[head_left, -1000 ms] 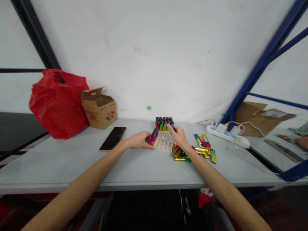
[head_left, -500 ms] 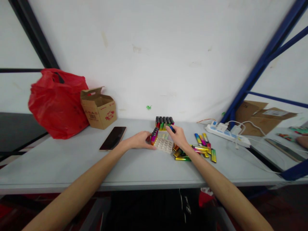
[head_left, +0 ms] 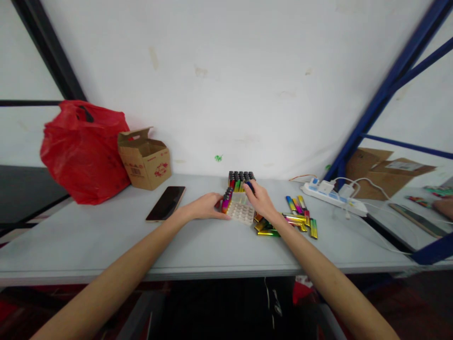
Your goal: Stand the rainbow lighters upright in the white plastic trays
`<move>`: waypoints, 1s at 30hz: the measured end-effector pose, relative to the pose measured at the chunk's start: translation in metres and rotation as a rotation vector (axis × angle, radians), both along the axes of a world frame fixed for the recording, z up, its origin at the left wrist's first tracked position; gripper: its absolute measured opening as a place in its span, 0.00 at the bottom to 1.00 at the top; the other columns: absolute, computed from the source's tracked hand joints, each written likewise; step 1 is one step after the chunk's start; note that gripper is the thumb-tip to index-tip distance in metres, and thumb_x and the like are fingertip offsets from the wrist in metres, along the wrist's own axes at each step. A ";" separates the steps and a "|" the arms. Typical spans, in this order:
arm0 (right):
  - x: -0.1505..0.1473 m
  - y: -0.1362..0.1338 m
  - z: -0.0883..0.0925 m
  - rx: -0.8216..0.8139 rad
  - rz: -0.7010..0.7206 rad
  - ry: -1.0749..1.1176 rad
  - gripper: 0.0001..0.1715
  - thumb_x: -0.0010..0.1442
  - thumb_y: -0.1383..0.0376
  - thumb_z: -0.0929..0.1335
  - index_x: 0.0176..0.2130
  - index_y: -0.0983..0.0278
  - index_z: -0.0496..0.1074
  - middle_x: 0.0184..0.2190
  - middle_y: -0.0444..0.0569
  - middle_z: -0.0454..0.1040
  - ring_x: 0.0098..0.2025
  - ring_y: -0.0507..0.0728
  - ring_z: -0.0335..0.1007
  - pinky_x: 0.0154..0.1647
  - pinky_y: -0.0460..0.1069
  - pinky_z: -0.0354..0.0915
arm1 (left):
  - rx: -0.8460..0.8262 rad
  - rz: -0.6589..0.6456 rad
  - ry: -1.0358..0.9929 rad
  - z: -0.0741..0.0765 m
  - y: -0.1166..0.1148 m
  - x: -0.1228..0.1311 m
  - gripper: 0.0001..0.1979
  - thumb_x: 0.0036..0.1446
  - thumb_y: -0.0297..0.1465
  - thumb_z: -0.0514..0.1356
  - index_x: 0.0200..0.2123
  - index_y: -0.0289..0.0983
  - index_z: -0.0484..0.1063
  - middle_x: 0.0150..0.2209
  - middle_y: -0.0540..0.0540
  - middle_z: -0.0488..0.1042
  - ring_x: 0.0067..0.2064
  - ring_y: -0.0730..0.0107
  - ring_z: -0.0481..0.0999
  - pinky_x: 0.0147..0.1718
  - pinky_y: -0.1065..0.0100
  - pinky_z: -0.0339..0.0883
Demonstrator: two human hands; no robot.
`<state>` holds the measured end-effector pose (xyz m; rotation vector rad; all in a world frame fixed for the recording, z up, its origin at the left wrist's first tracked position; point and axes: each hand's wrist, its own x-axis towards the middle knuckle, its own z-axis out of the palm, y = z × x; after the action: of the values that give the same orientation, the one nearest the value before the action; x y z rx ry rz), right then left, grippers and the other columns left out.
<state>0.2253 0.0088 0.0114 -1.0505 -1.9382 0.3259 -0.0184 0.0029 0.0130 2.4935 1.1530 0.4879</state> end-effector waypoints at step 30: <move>0.000 0.008 -0.011 0.011 0.176 -0.522 0.07 0.67 0.65 0.68 0.39 0.67 0.74 0.35 0.52 0.75 0.38 0.56 0.68 0.41 0.49 0.61 | 0.001 0.017 0.021 0.003 -0.003 0.002 0.29 0.47 0.57 0.67 0.36 0.37 0.73 0.33 0.45 0.78 0.32 0.60 0.74 0.31 0.65 0.62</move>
<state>0.2257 0.0170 0.0008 -1.0279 -2.5038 0.1423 -0.0162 0.0001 0.0158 2.4970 1.1833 0.4688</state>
